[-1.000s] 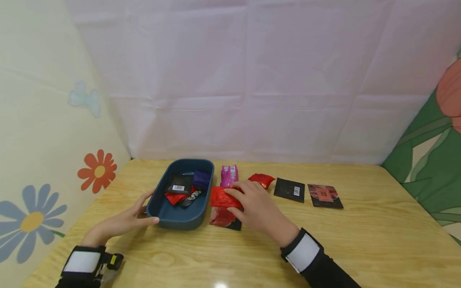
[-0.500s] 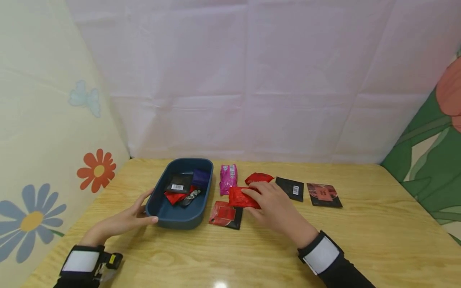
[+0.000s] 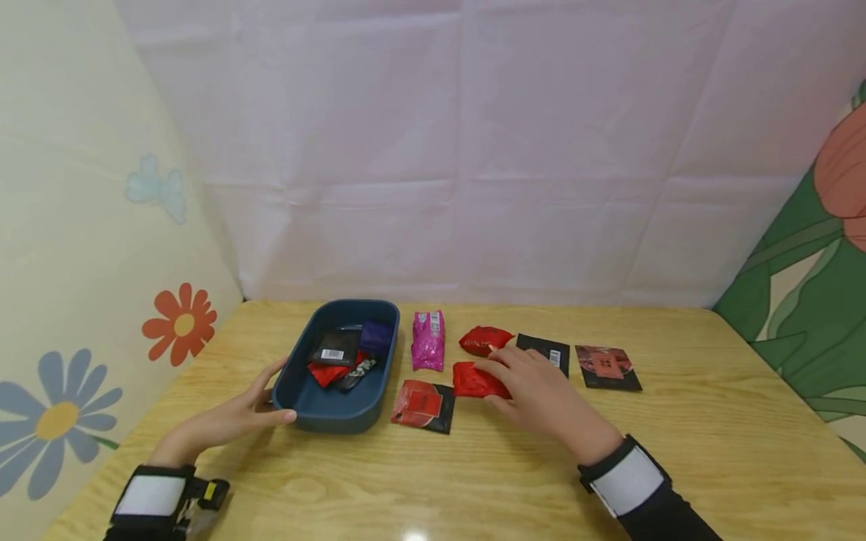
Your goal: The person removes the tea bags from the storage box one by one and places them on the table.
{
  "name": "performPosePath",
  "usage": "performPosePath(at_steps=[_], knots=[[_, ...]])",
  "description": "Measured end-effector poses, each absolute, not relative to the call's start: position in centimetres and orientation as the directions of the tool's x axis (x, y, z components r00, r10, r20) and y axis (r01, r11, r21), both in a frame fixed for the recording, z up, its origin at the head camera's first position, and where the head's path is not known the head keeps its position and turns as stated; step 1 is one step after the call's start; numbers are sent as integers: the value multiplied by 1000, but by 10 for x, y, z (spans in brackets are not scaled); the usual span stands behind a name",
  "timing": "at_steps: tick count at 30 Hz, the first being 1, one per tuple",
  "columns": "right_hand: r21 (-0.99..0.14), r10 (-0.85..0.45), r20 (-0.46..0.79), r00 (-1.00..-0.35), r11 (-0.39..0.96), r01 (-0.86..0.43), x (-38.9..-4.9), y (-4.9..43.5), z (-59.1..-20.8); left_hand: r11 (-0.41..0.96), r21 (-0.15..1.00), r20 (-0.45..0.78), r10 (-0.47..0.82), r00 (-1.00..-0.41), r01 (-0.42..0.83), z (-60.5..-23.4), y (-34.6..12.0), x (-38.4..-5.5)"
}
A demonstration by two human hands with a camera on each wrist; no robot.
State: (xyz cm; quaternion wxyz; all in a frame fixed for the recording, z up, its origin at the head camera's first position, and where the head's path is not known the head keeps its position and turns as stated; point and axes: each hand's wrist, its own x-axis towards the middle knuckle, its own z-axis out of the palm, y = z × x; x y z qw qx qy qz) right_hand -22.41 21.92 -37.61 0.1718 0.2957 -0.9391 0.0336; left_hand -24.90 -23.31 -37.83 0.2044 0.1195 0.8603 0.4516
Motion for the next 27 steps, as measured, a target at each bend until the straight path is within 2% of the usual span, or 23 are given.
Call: performPosePath(at_steps=[6,11,17,27], knots=[[-19,-475,159,-866,875,-483,-223,217,-371,555,831,-231,408,-883,39,-378,-234,-250],[-62,-454,70,-888,887,-458,-222,214,-374,550,834,-227,413,-882,43,-379,-234,-249],[-119,-446,44,-894,886,-448,-221,215,-380,555,830,-230,415,-880,45,-378,-233,-248],[-121,-448,41,-893,885,-450,-220,212,-382,550,833,-222,439,-871,65,-378,-233,-249]])
